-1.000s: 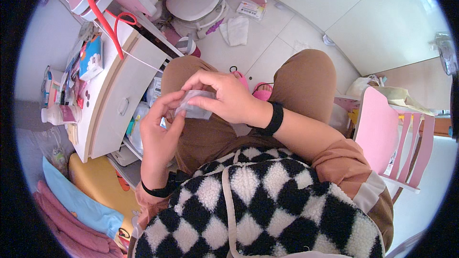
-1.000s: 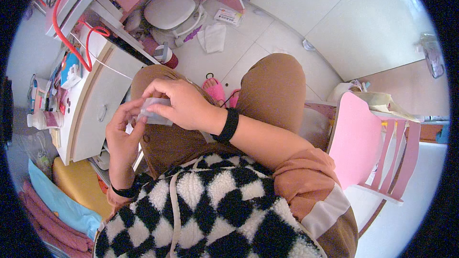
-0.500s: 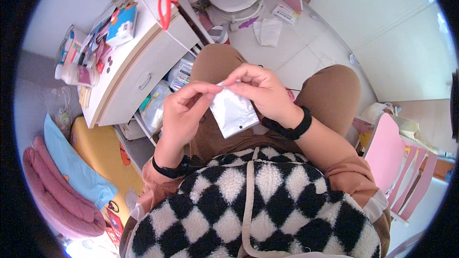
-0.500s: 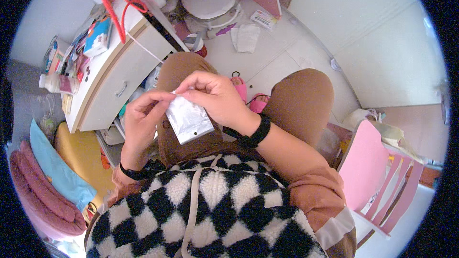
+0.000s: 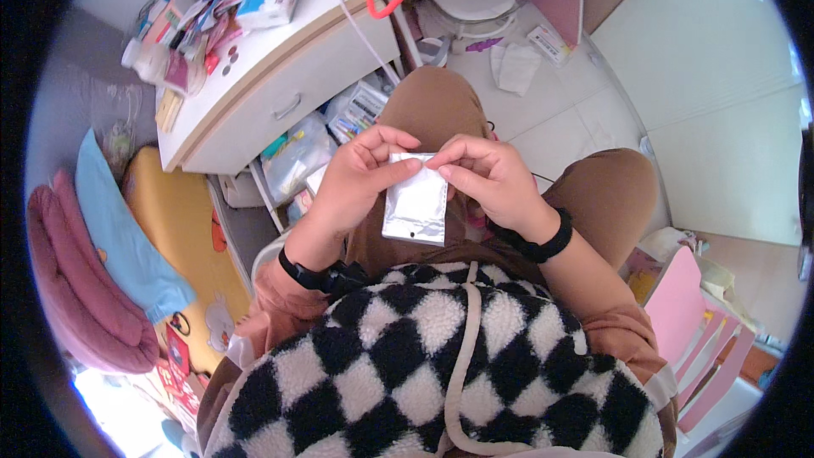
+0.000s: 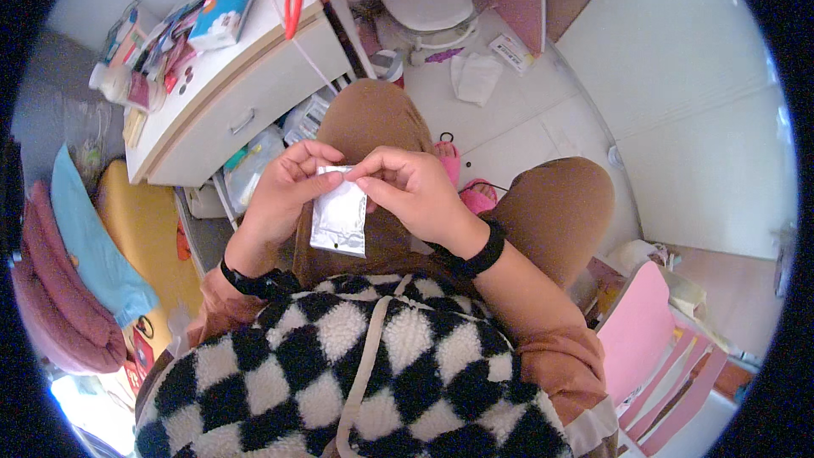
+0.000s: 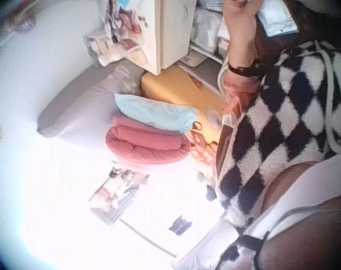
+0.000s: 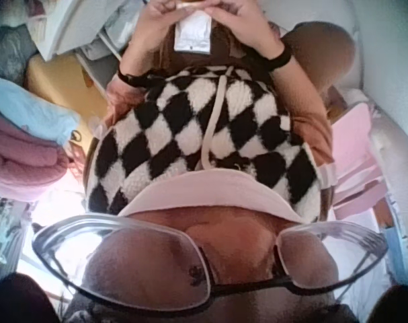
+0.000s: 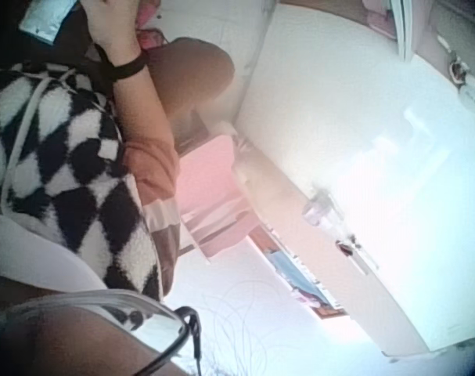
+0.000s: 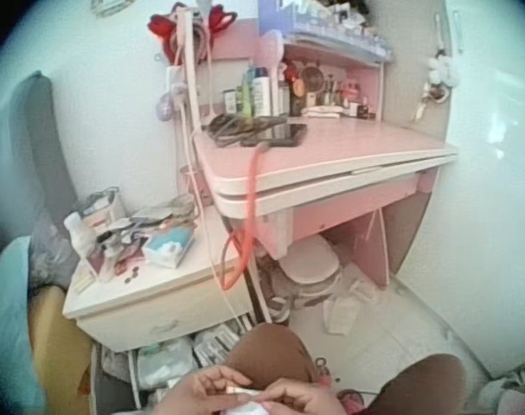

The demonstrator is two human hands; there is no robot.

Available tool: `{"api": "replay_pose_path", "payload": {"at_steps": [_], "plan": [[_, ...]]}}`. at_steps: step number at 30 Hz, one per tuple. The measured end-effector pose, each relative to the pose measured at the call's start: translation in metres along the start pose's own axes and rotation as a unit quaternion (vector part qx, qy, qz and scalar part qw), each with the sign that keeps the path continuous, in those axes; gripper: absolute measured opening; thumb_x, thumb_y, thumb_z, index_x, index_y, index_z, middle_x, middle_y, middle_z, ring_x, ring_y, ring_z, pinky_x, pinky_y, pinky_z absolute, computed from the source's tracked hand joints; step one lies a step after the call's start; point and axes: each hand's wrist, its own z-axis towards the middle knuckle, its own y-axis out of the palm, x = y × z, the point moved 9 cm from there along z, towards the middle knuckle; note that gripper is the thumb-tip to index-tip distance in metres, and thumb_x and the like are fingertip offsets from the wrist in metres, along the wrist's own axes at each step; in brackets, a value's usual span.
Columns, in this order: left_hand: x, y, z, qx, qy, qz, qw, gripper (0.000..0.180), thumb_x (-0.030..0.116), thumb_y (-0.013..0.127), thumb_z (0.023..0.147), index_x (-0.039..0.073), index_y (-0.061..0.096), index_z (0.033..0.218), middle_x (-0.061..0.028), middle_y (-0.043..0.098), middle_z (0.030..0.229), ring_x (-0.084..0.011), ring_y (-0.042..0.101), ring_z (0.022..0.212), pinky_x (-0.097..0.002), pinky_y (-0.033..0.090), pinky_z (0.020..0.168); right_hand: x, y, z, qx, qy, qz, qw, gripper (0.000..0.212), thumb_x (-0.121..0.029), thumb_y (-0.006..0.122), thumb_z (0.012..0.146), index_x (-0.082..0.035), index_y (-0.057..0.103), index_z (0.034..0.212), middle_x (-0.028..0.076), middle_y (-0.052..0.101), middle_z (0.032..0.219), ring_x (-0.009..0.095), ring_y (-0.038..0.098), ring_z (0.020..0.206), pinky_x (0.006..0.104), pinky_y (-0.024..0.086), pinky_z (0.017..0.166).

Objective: The person plugs a phone into a charger, then opens a drawer to retrieve and handle small items including a blue box and a white packet. They wipe the phone screen with a cloth and place it on the desk.

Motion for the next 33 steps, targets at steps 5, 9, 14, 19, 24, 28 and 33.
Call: {"api": "replay_pose_path", "payload": {"at_steps": [5,9,14,19,24,28,33], "plan": [[-0.026,-0.109,-0.038,0.199,-0.01,0.082,0.977,0.015,0.008,0.065,0.095,0.009,0.062,0.11,0.0005,0.068,0.092,-0.0083,0.061,0.078,-0.0235,0.049,0.071,-0.002,-0.021,-0.002,0.087,-0.018,-0.036,0.995,0.016,-0.008,0.062,0.098,-0.001,0.067,0.111,0.005,0.069,0.098,0.011,0.065,0.086,0.026,0.055,0.079],[-0.071,-0.235,-0.093,0.376,-0.027,0.066,0.924,0.011,0.012,0.059,0.096,0.008,0.067,0.103,-0.0006,0.065,0.09,-0.0113,0.057,0.071,-0.026,0.047,0.063,0.005,-0.051,-0.008,0.194,0.013,-0.019,0.981,0.022,-0.011,0.059,0.101,0.002,0.064,0.118,0.006,0.068,0.1,0.01,0.062,0.085,0.0238,0.05,0.078],[-0.136,-0.359,-0.168,0.569,-0.056,0.006,0.82,0.013,0.009,0.06,0.094,0.004,0.066,0.104,-0.0057,0.067,0.096,-0.0186,0.064,0.083,-0.0317,0.056,0.073,0.002,-0.041,-0.006,0.141,-0.008,-0.024,0.99,0.027,-0.015,0.059,0.101,0.003,0.062,0.121,0.007,0.067,0.101,0.01,0.059,0.085,0.0238,0.046,0.076],[-0.191,-0.387,-0.161,0.592,-0.102,0.002,0.799,0.017,0.004,0.056,0.092,0.0,0.072,0.096,-0.0139,0.07,0.096,-0.0265,0.07,0.088,-0.0411,0.059,0.065,0.003,-0.039,-0.001,0.134,0.003,-0.04,0.99,0.027,-0.017,0.06,0.101,0.002,0.063,0.121,0.006,0.067,0.101,0.01,0.059,0.085,0.0233,0.045,0.076],[-0.157,-0.352,-0.13,0.383,-0.218,0.556,0.705,0.04,0.037,0.07,0.083,-0.003,0.074,0.088,-0.0238,0.071,0.094,-0.0375,0.07,0.09,-0.0445,0.057,0.08,0.006,-0.038,-0.002,0.122,0.027,-0.085,0.988,0.029,-0.016,0.054,0.104,0.002,0.061,0.125,0.005,0.066,0.104,0.009,0.057,0.086,0.0234,0.044,0.077],[-0.141,-0.336,-0.132,0.393,-0.251,0.575,0.672,0.053,0.05,0.075,0.078,-0.001,0.075,0.091,-0.0249,0.072,0.099,-0.0389,0.07,0.095,-0.0451,0.056,0.084,0.006,-0.036,-0.001,0.115,0.029,-0.096,0.988,0.028,-0.017,0.054,0.104,0.001,0.061,0.125,0.005,0.066,0.105,0.008,0.057,0.087,0.023,0.044,0.078],[-0.133,-0.329,-0.125,0.369,-0.262,0.598,0.662,0.06,0.056,0.077,0.075,-0.002,0.075,0.092,-0.0256,0.072,0.098,-0.0401,0.07,0.094,-0.0459,0.056,0.082,0.006,-0.035,-0.001,0.115,0.028,-0.093,0.989,0.025,-0.017,0.059,0.101,-0.001,0.065,0.12,0.004,0.067,0.104,0.008,0.058,0.085,0.0229,0.046,0.077]]}}
